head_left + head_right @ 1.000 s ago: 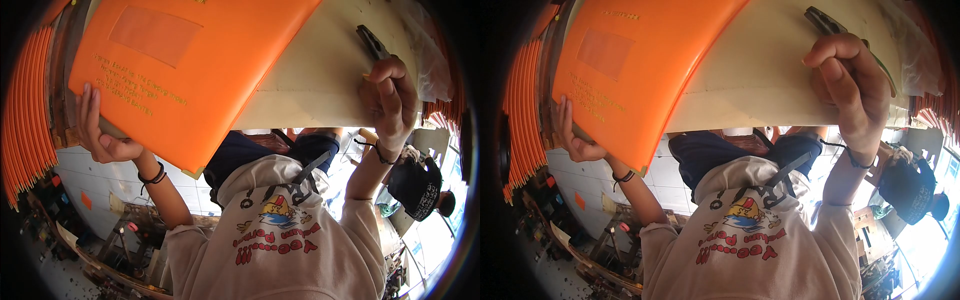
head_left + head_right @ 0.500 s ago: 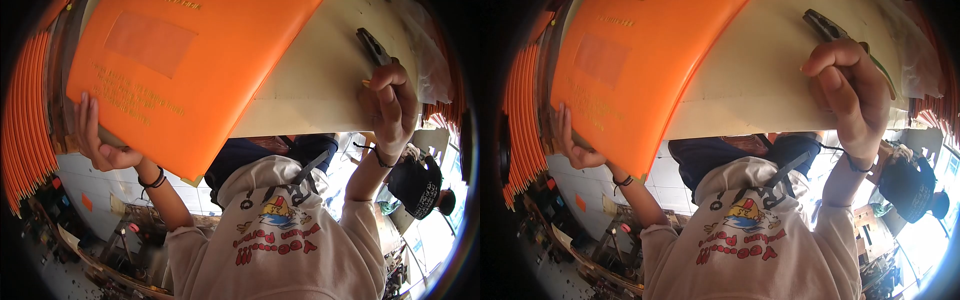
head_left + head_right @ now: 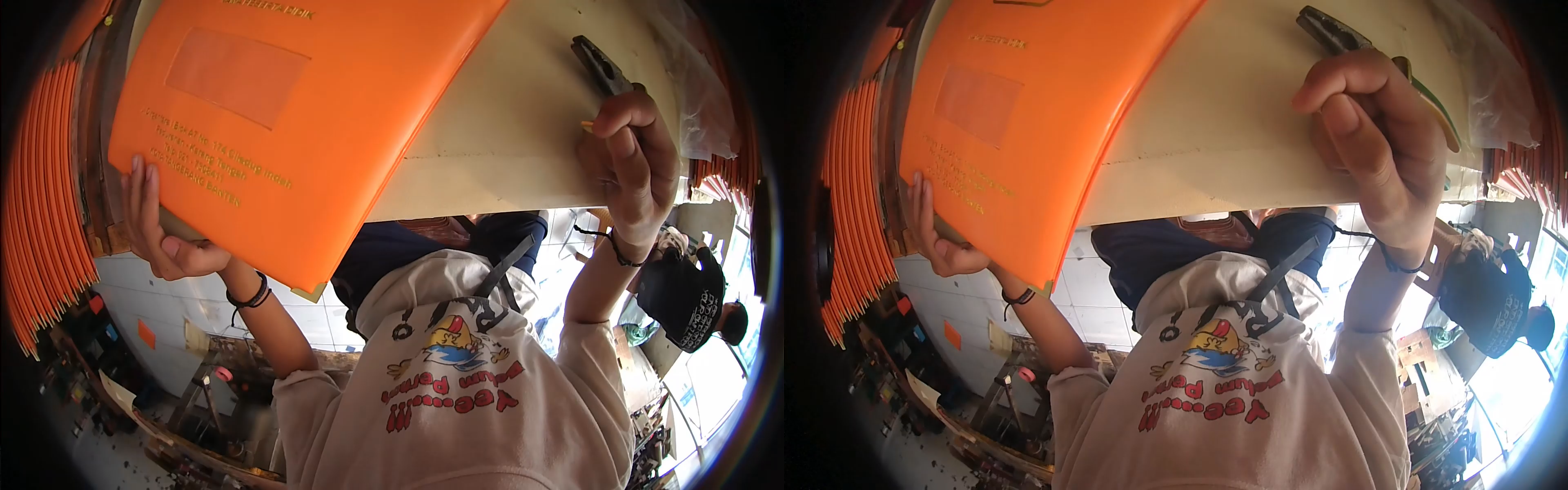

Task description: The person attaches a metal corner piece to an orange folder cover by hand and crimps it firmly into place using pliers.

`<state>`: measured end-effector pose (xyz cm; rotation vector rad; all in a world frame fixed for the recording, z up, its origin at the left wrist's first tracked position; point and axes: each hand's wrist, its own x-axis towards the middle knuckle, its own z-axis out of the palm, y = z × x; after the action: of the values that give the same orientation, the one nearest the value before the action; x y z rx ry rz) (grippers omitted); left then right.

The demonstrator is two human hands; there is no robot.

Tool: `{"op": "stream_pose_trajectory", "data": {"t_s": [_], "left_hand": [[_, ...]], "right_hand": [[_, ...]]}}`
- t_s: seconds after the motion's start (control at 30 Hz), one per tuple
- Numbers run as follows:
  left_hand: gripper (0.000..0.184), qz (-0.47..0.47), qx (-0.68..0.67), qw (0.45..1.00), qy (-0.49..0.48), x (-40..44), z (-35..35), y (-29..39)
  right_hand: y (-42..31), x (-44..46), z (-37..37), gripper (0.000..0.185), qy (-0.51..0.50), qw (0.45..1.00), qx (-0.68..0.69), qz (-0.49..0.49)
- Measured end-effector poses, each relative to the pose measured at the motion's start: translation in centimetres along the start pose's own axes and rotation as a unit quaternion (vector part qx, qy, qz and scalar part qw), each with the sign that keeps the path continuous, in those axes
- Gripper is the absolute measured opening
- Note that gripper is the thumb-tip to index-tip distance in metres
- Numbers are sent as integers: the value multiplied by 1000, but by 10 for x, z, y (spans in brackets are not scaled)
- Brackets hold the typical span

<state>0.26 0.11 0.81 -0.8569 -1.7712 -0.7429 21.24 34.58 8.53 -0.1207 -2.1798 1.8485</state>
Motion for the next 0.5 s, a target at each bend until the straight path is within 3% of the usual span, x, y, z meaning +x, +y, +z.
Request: {"op": "stream_pose_trajectory", "data": {"t_s": [0.5], "left_hand": [[60, -2, -10, 1000, -2, -5, -4, -7]], "right_hand": [[3, 2, 3, 19, -4, 1000, 3, -28]]}}
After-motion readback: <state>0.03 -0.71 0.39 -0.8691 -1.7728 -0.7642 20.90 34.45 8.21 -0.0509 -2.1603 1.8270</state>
